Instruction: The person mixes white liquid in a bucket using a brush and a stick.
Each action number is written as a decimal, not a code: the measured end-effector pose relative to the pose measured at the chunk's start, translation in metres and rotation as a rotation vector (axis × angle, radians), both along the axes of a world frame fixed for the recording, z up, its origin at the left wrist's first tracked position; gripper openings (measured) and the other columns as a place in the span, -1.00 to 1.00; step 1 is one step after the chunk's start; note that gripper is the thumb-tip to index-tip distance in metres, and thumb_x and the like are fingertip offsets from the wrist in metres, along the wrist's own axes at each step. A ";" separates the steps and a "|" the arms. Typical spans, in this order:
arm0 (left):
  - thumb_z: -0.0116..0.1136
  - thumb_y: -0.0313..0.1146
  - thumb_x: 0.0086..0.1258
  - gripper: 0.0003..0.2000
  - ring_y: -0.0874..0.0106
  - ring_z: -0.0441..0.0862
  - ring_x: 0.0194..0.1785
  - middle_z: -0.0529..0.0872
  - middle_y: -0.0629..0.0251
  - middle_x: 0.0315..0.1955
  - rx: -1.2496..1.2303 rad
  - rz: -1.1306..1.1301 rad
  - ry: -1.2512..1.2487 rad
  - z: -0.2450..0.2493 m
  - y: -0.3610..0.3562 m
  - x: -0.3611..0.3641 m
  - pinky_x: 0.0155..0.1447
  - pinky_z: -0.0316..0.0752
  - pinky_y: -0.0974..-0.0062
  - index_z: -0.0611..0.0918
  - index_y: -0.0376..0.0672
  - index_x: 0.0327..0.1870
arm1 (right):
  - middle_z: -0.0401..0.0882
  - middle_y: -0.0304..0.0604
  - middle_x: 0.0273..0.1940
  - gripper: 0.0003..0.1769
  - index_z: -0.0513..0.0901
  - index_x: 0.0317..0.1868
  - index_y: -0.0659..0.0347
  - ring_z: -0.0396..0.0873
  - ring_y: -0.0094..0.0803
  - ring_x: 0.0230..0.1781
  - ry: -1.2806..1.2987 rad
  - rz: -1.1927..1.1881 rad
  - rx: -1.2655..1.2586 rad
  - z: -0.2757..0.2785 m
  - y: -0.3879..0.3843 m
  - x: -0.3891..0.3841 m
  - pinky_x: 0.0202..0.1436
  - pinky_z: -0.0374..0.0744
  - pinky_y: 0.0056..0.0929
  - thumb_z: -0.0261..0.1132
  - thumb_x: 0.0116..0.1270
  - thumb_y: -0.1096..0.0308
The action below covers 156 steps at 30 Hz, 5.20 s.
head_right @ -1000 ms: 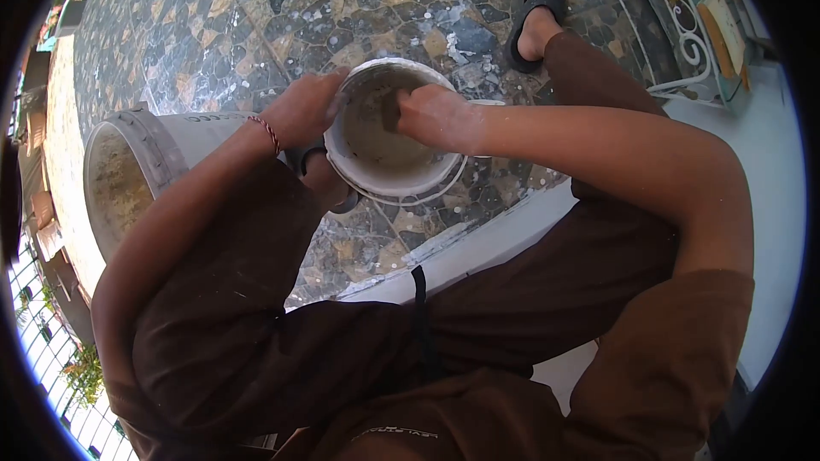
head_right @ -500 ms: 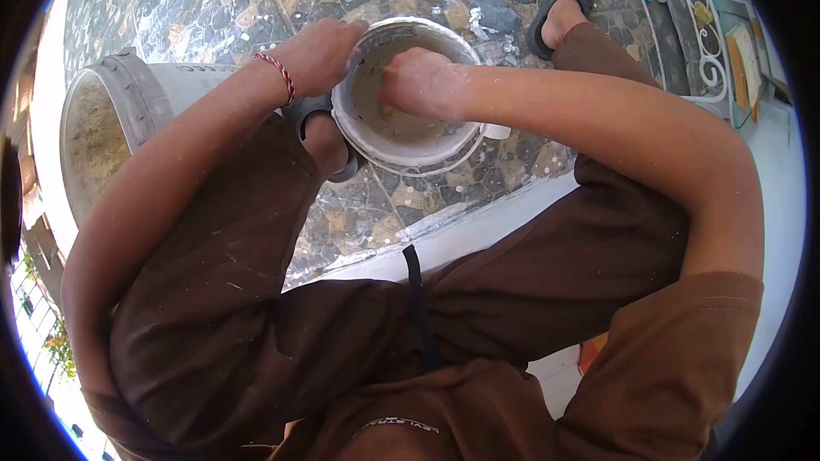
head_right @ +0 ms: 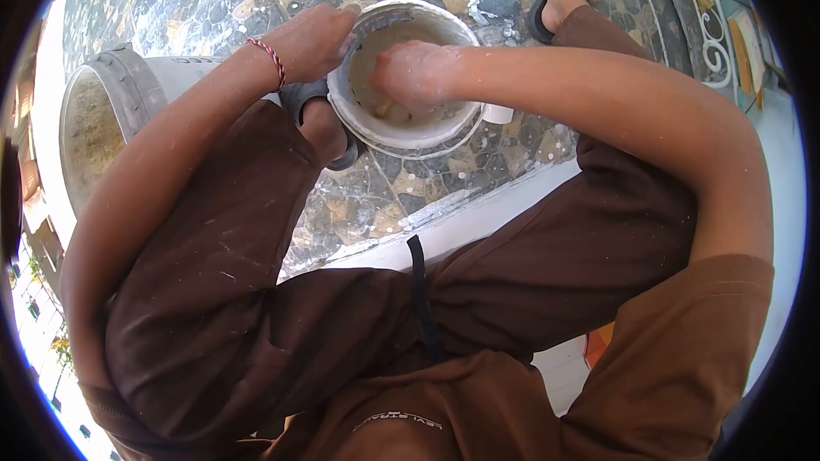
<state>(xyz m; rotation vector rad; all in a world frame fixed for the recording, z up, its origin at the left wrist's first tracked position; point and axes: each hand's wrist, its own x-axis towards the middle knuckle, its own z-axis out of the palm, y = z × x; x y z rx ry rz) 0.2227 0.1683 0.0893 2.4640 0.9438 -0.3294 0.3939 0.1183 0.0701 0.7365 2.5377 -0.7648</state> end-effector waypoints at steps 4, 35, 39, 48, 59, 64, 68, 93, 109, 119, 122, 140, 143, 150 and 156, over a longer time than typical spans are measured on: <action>-0.01 -0.43 0.30 -0.81 -0.15 0.58 -0.27 0.60 -0.24 -0.45 -0.008 0.032 -0.018 0.001 -0.002 0.002 -0.18 0.49 0.05 0.47 -0.41 -0.19 | 0.64 0.06 -0.30 -0.80 0.67 -0.27 0.24 0.64 -0.03 -0.24 0.104 -0.146 0.140 0.010 0.006 0.002 -0.19 0.62 -0.20 0.22 0.05 0.47; 0.16 -0.41 0.17 -0.80 0.01 0.67 -0.20 0.67 -0.13 -0.32 0.047 -0.001 0.104 0.014 -0.004 0.006 -0.10 0.59 0.21 0.64 -0.36 -0.28 | 0.65 0.08 -0.31 -0.82 0.65 -0.30 0.30 0.65 0.01 -0.23 -0.022 -0.228 0.116 0.012 0.008 -0.006 -0.19 0.62 -0.17 0.18 0.05 0.52; 0.13 -0.41 0.17 -0.81 0.01 0.67 -0.20 0.67 -0.13 -0.32 0.056 -0.010 0.124 0.017 -0.004 0.008 -0.11 0.59 0.21 0.64 -0.35 -0.28 | 0.65 0.07 -0.31 -0.81 0.65 -0.29 0.28 0.65 -0.01 -0.24 -0.246 -0.052 0.004 0.014 -0.006 -0.007 -0.19 0.62 -0.18 0.18 0.05 0.51; 0.13 -0.35 0.19 -0.78 0.02 0.67 -0.20 0.68 -0.10 -0.32 0.107 -0.040 0.105 0.014 -0.003 0.006 -0.11 0.59 0.20 0.64 -0.33 -0.26 | 0.65 0.07 -0.28 -0.77 0.66 -0.23 0.26 0.66 -0.03 -0.23 0.040 -0.263 0.249 -0.006 0.008 -0.010 -0.16 0.63 -0.18 0.18 0.07 0.49; 0.00 -0.43 0.25 -0.51 -0.09 0.60 -0.30 0.60 -0.21 -0.44 0.126 -0.028 0.070 0.011 -0.002 0.005 -0.18 0.50 0.08 0.33 -0.47 0.20 | 0.65 0.08 -0.30 -0.77 0.65 -0.22 0.30 0.66 -0.06 -0.21 -0.094 -0.160 0.053 0.005 0.008 -0.011 -0.14 0.62 -0.19 0.20 0.08 0.46; 0.12 -0.31 0.22 -0.70 0.04 0.66 -0.15 0.69 -0.06 -0.26 0.145 0.010 0.172 0.024 -0.005 0.008 -0.06 0.58 0.19 0.56 -0.34 -0.12 | 0.66 0.06 -0.31 -0.79 0.67 -0.26 0.29 0.66 -0.06 -0.22 -0.217 -0.124 0.239 0.012 0.005 -0.019 -0.16 0.61 -0.17 0.21 0.09 0.44; 0.13 -0.29 0.22 -0.70 0.04 0.66 -0.14 0.69 -0.05 -0.26 0.148 0.017 0.176 0.024 -0.004 0.007 -0.06 0.58 0.19 0.57 -0.33 -0.12 | 0.66 0.03 -0.31 -0.84 0.68 -0.33 0.26 0.65 -0.06 -0.22 -0.205 -0.026 0.041 0.008 -0.011 -0.015 -0.16 0.61 -0.18 0.22 0.10 0.42; 0.07 -0.42 0.17 -0.79 -0.03 0.63 -0.33 0.64 -0.10 -0.46 0.162 0.004 0.038 0.018 -0.007 0.004 -0.20 0.54 0.11 0.53 -0.33 -0.21 | 0.64 0.05 -0.37 -0.84 0.66 -0.34 0.24 0.65 -0.04 -0.25 -0.121 -0.005 0.142 0.007 -0.003 -0.005 -0.19 0.61 -0.20 0.18 0.07 0.47; 0.09 -0.32 0.22 -0.74 0.12 0.68 -0.13 0.70 0.07 -0.22 0.118 -0.007 0.188 0.027 -0.007 0.010 -0.10 0.59 0.22 0.61 -0.20 -0.11 | 0.64 0.01 -0.29 -0.82 0.65 -0.28 0.22 0.63 -0.06 -0.21 0.056 -0.168 0.063 -0.008 0.005 -0.012 -0.18 0.59 -0.18 0.18 0.09 0.45; 0.08 -0.42 0.17 -0.74 -0.02 0.63 -0.26 0.65 -0.07 -0.39 0.106 0.030 0.087 0.017 -0.006 0.005 -0.16 0.54 0.09 0.53 -0.27 -0.11 | 0.64 0.08 -0.37 -0.85 0.65 -0.34 0.26 0.65 -0.04 -0.28 -0.010 -0.106 -0.058 0.007 -0.015 -0.003 -0.21 0.60 -0.20 0.17 0.09 0.46; 0.08 -0.42 0.17 -0.75 -0.02 0.63 -0.26 0.65 -0.08 -0.39 0.103 0.029 0.063 0.018 -0.007 0.004 -0.16 0.54 0.09 0.53 -0.28 -0.12 | 0.64 0.07 -0.41 -0.85 0.65 -0.35 0.25 0.65 -0.05 -0.30 0.076 -0.205 0.102 -0.001 -0.006 -0.002 -0.22 0.60 -0.20 0.17 0.08 0.47; 0.09 -0.33 0.23 -0.73 0.09 0.67 -0.11 0.70 0.01 -0.22 0.036 0.080 0.256 0.032 -0.006 0.013 -0.06 0.57 0.22 0.63 -0.21 -0.09 | 0.66 -0.01 -0.35 -0.83 0.68 -0.34 0.20 0.66 -0.11 -0.28 0.269 -0.142 0.319 -0.008 0.001 -0.006 -0.23 0.62 -0.24 0.20 0.04 0.47; 0.10 -0.31 0.24 -0.74 0.08 0.67 -0.12 0.70 0.01 -0.23 0.024 0.085 0.249 0.030 -0.006 0.012 -0.06 0.57 0.22 0.63 -0.22 -0.10 | 0.66 -0.03 -0.39 -0.84 0.70 -0.37 0.19 0.66 -0.12 -0.31 -0.173 -0.006 0.287 0.003 -0.006 -0.006 -0.24 0.62 -0.25 0.21 0.03 0.46; 0.01 -0.36 0.31 -0.79 -0.02 0.65 -0.31 0.65 -0.07 -0.50 0.078 0.038 0.121 0.020 -0.005 0.004 -0.18 0.54 0.11 0.52 -0.27 -0.14 | 0.65 -0.05 -0.43 -0.86 0.71 -0.40 0.18 0.67 -0.15 -0.32 0.047 0.032 0.202 0.003 -0.014 0.003 -0.26 0.62 -0.25 0.23 0.02 0.43; 0.04 -0.30 0.33 -0.73 -0.06 0.63 -0.27 0.66 -0.08 -0.41 0.100 0.020 0.125 0.018 -0.004 0.001 -0.17 0.54 0.08 0.52 -0.25 -0.03 | 0.68 -0.07 -0.37 -0.84 0.72 -0.39 0.19 0.68 -0.16 -0.30 0.017 -0.136 0.315 0.002 0.002 0.002 -0.26 0.63 -0.25 0.23 0.05 0.36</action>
